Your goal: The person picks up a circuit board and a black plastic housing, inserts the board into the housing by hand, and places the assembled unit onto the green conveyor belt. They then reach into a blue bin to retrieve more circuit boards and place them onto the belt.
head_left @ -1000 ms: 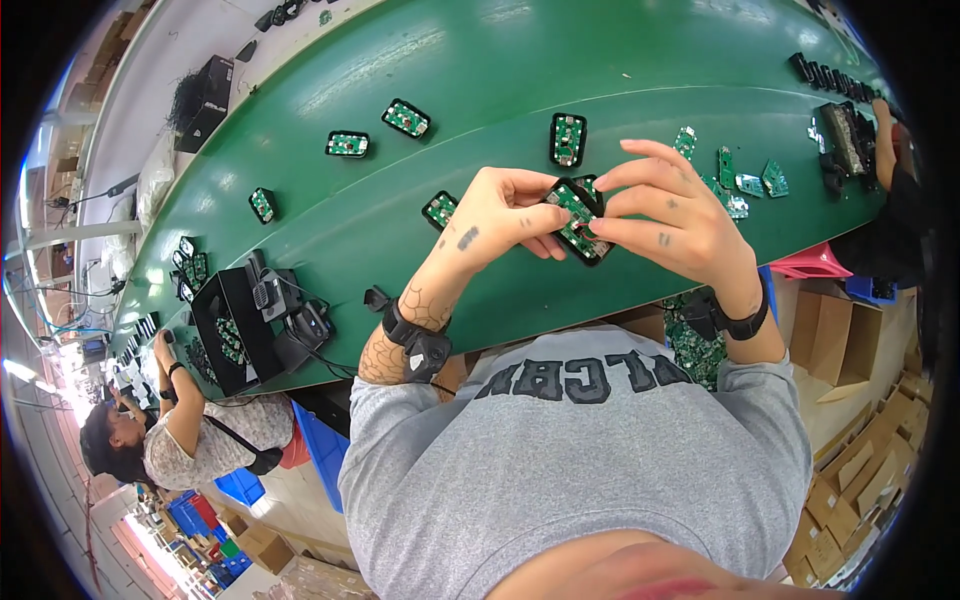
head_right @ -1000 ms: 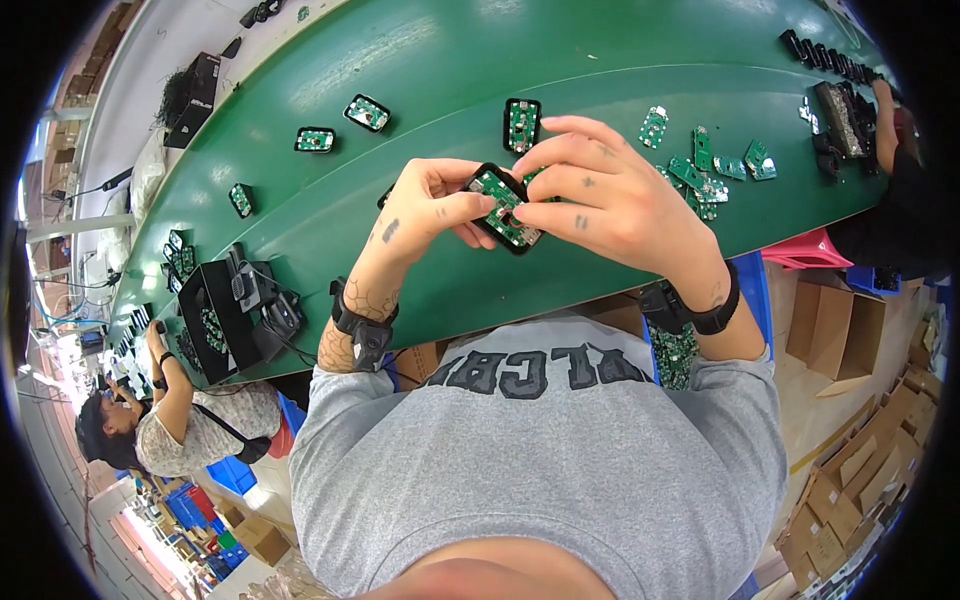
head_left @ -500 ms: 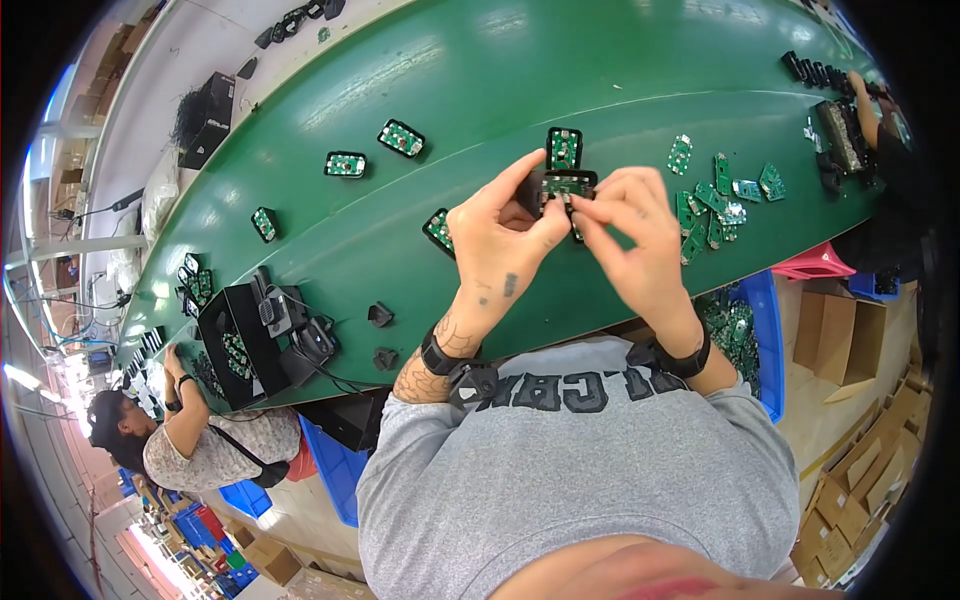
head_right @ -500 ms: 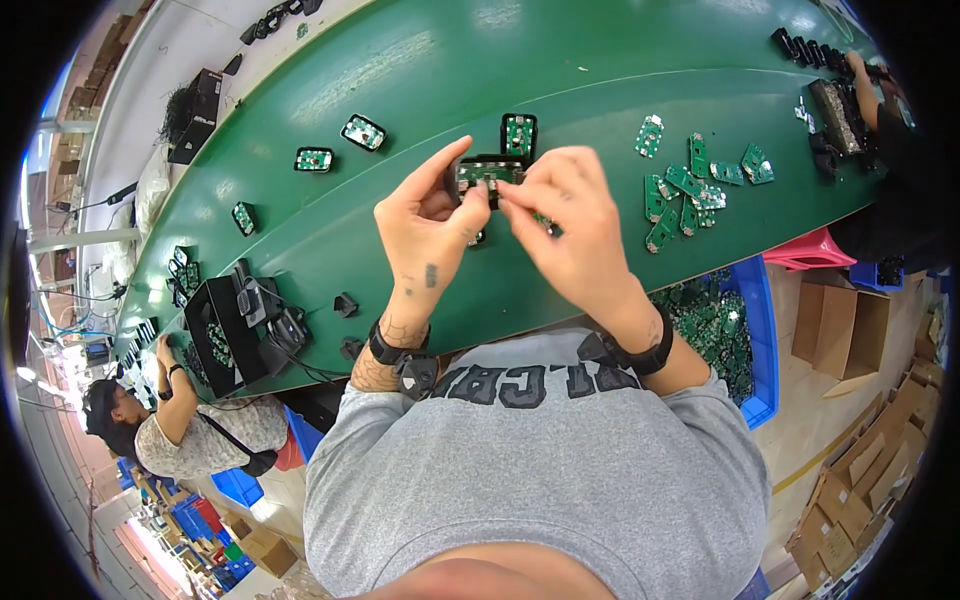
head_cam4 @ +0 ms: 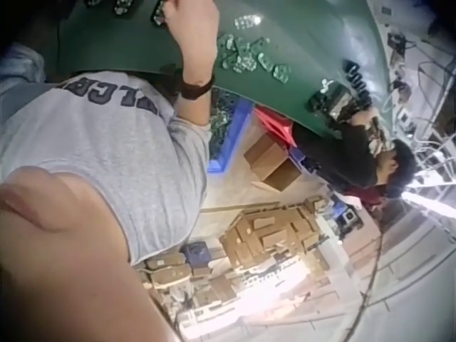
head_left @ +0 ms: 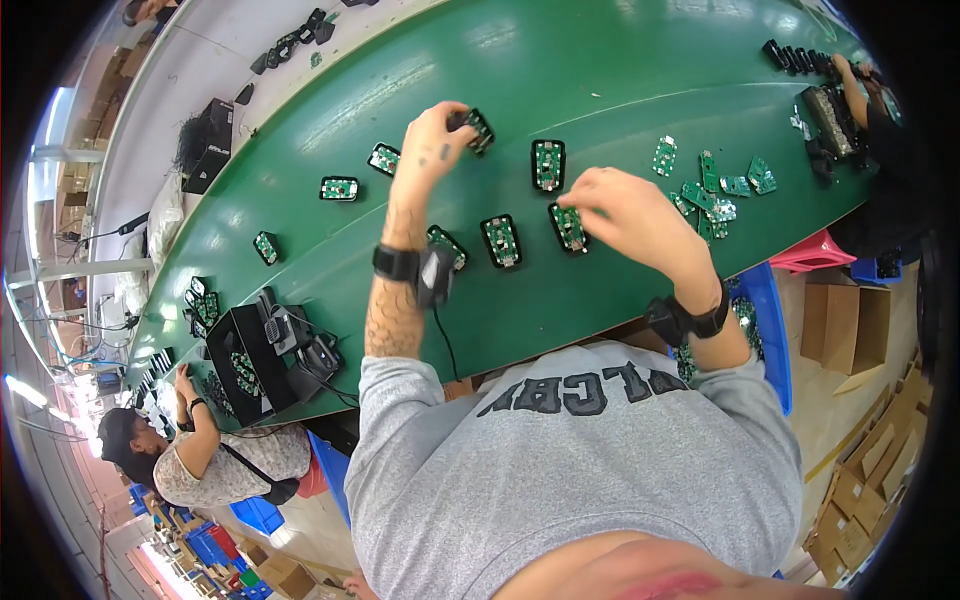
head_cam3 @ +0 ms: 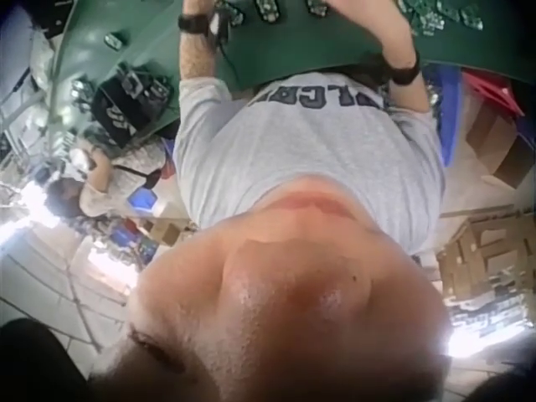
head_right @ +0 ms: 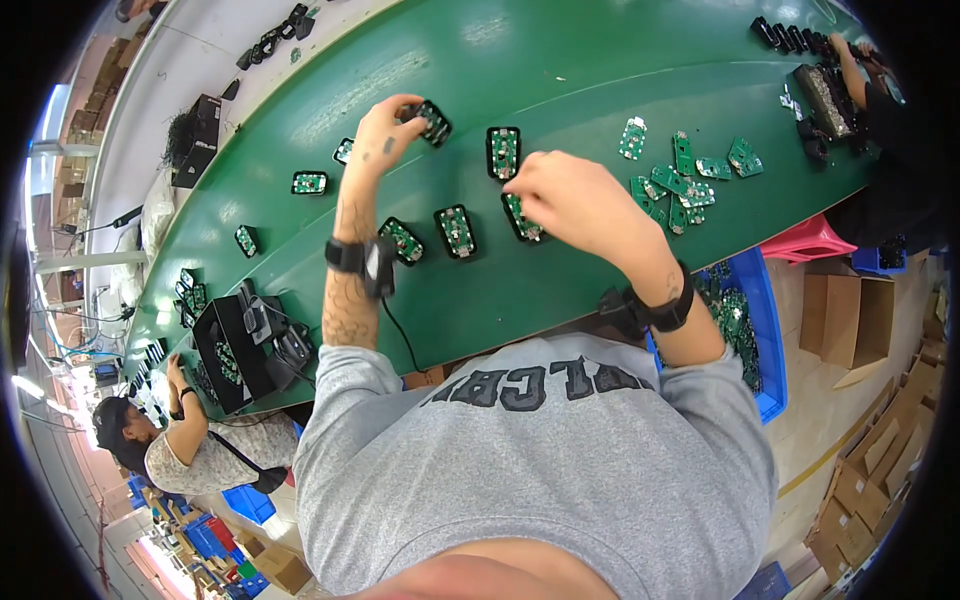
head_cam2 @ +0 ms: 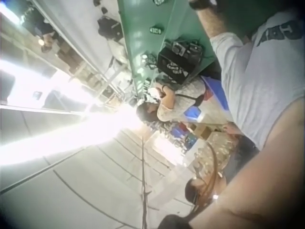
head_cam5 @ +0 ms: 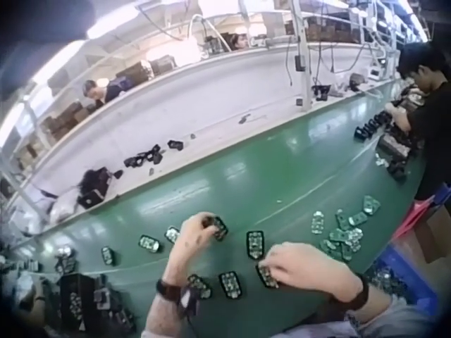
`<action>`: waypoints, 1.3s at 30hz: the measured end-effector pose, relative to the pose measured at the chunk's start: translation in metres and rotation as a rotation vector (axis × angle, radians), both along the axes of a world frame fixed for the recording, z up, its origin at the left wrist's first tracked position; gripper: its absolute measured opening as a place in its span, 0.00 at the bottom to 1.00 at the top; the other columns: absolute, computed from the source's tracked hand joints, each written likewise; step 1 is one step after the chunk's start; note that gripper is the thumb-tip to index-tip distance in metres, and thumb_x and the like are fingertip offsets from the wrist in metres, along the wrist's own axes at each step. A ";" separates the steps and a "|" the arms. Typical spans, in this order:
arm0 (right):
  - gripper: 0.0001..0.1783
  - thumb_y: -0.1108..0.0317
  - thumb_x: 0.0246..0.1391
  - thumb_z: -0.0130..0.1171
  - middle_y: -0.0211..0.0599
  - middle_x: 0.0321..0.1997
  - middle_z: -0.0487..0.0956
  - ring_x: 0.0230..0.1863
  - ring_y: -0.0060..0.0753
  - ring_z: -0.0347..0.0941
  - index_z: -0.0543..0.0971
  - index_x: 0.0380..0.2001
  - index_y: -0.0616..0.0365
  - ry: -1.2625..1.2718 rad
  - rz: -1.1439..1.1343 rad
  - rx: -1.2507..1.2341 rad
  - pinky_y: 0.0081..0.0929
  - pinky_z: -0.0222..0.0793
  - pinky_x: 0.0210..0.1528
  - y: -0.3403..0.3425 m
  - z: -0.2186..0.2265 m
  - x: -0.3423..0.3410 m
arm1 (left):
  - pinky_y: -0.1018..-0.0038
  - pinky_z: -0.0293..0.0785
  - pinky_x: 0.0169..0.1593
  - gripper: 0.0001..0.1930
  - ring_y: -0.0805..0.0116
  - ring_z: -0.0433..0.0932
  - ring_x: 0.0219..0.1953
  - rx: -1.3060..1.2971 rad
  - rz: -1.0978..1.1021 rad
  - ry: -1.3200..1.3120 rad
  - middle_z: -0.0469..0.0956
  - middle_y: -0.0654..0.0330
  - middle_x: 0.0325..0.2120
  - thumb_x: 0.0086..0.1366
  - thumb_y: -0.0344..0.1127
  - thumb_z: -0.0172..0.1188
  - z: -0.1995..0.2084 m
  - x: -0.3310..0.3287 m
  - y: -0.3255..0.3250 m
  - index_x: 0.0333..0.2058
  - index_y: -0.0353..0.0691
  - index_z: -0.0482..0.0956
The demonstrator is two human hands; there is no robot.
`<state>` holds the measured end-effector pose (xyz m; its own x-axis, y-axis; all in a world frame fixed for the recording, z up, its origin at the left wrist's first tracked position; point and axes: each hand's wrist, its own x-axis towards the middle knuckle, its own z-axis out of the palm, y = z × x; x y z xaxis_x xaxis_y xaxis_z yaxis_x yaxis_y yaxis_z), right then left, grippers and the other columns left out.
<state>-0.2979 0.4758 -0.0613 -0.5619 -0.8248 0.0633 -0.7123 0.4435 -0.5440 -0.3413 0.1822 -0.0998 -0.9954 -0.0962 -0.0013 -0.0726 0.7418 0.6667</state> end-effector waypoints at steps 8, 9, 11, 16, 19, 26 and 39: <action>0.12 0.77 0.55 0.57 0.36 0.37 0.82 0.39 0.25 0.77 0.83 0.43 0.60 -0.366 -0.583 -0.414 0.22 0.70 0.44 0.041 -0.041 -0.004 | 0.60 0.73 0.51 0.21 0.51 0.77 0.47 -0.287 -0.112 0.233 0.78 0.48 0.45 0.59 0.44 0.63 0.001 -0.004 0.036 0.51 0.46 0.79; 0.13 0.77 0.54 0.59 0.36 0.37 0.82 0.40 0.27 0.77 0.84 0.43 0.59 -0.287 -0.545 -0.458 0.22 0.70 0.43 0.037 -0.042 -0.004 | 0.59 0.73 0.51 0.23 0.52 0.78 0.46 -0.176 -0.231 0.082 0.79 0.49 0.45 0.60 0.47 0.62 0.002 0.002 0.050 0.52 0.47 0.78; 0.13 0.77 0.53 0.61 0.36 0.37 0.82 0.40 0.28 0.78 0.84 0.43 0.58 -0.210 -0.495 -0.496 0.22 0.71 0.43 0.026 -0.045 -0.003 | 0.66 0.78 0.43 0.23 0.57 0.82 0.36 -0.122 -0.410 0.048 0.79 0.48 0.41 0.59 0.45 0.65 -0.014 0.005 0.066 0.52 0.45 0.78; 0.17 0.76 0.47 0.67 0.37 0.37 0.81 0.39 0.35 0.78 0.84 0.43 0.54 0.064 -0.398 -0.557 0.27 0.73 0.40 0.001 -0.050 0.009 | 0.74 0.82 0.33 0.24 0.66 0.82 0.28 0.325 -0.272 -0.259 0.77 0.49 0.36 0.59 0.36 0.69 -0.021 0.018 0.065 0.50 0.30 0.73; 0.17 0.77 0.43 0.69 0.33 0.35 0.80 0.35 0.33 0.75 0.85 0.40 0.55 0.200 -0.292 -0.594 0.26 0.71 0.36 0.000 -0.054 0.007 | 0.73 0.84 0.31 0.24 0.64 0.82 0.30 0.715 -0.111 -0.265 0.77 0.51 0.37 0.59 0.32 0.69 -0.002 0.052 0.084 0.47 0.28 0.66; 0.12 0.77 0.41 0.69 0.31 0.33 0.80 0.40 0.38 0.72 0.85 0.33 0.54 0.303 -0.249 -0.670 0.35 0.70 0.46 -0.011 -0.028 0.024 | 0.75 0.84 0.36 0.20 0.70 0.82 0.33 1.099 0.009 -0.279 0.78 0.57 0.40 0.63 0.31 0.63 0.025 0.109 0.098 0.52 0.32 0.72; 0.04 0.74 0.42 0.61 0.38 0.45 0.68 0.59 0.50 0.63 0.76 0.22 0.57 0.089 -0.320 -0.577 0.47 0.56 0.61 -0.006 0.017 0.041 | 0.77 0.81 0.42 0.20 0.71 0.82 0.38 1.090 0.091 0.019 0.80 0.55 0.40 0.56 0.22 0.62 0.065 0.138 0.111 0.49 0.29 0.74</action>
<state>-0.2567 0.4701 -0.0440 -0.7455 -0.4381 0.5023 -0.6472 0.2960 -0.7025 -0.2031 0.2933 -0.0346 -0.9853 -0.1262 -0.1153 -0.0800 -0.2554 0.9635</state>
